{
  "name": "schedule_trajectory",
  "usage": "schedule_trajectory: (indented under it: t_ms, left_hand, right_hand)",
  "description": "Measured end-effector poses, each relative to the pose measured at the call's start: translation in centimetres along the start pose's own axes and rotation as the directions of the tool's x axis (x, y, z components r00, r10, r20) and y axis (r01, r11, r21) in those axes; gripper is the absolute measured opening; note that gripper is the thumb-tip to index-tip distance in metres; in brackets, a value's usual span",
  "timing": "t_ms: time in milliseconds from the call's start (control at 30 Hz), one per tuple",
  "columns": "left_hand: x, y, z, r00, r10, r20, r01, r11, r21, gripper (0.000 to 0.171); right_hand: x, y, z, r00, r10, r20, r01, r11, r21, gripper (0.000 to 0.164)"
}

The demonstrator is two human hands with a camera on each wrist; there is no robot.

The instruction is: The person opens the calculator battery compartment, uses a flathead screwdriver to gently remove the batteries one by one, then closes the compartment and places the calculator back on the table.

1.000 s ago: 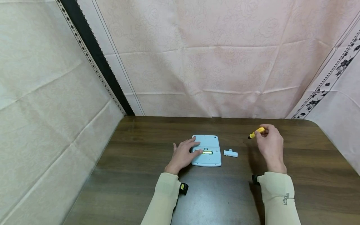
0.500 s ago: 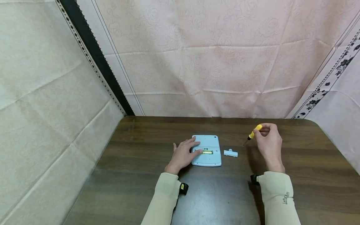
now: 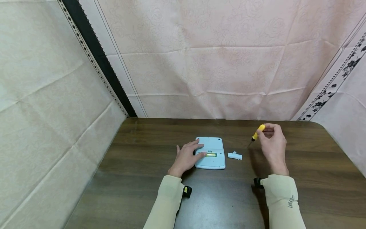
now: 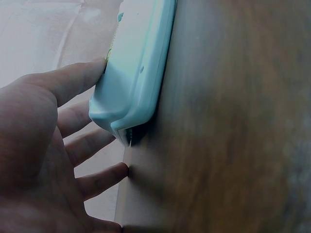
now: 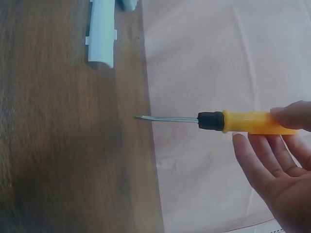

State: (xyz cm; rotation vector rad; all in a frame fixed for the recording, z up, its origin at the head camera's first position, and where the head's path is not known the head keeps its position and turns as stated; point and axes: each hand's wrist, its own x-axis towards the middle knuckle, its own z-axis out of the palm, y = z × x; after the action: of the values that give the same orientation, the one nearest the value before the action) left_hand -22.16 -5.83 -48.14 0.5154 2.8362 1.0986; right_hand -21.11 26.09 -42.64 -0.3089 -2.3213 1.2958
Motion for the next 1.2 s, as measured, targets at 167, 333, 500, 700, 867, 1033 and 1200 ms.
schedule_trajectory:
  t_ms: [167, 333, 500, 700, 867, 1033, 1200]
  left_hand:
    - [0.0, 0.0, 0.0, 1.0, 0.002, 0.002, -0.002, 1.0, 0.002, 0.048]
    - [0.0, -0.1, 0.0, 1.0, 0.009, -0.006, -0.01, 1.0, -0.004, 0.048]
    - [0.0, 0.0, 0.0, 1.0, 0.009, -0.009, -0.009, 1.0, -0.004, 0.048]
    - [0.0, 0.1, 0.0, 1.0, 0.007, -0.014, -0.007, 1.0, -0.005, 0.047]
    - [0.0, 0.1, 0.0, 1.0, 0.005, -0.017, -0.006, 1.0, -0.009, 0.047]
    - [0.0, 0.0, 0.1, 1.0, 0.008, -0.019, -0.008, 1.0, -0.015, 0.047]
    - [0.0, 0.1, 0.2, 1.0, 0.008, -0.021, -0.008, 1.0, -0.012, 0.047]
  right_hand:
    - [-0.1, -0.3, -0.1, 1.0, -0.009, 0.002, 0.009, 1.0, 0.026, 0.04]
    - [-0.3, -0.8, -0.1, 0.999, -0.034, 0.026, 0.032, 0.998, 0.054, 0.039]
    - [-0.4, -1.3, 0.1, 0.997, -0.057, 0.044, 0.053, 0.994, 0.094, 0.039]
    - [-0.7, -1.9, 0.6, 0.992, -0.106, 0.074, 0.093, 0.983, 0.156, 0.038]
    - [-0.9, -2.3, 1.2, 0.983, -0.15, 0.108, 0.125, 0.969, 0.211, 0.041]
    - [-1.1, -2.7, 1.6, 0.973, -0.182, 0.143, 0.146, 0.961, 0.233, 0.043]
    - [-1.4, -2.9, 2.0, 0.961, -0.213, 0.175, 0.167, 0.955, 0.245, 0.043]
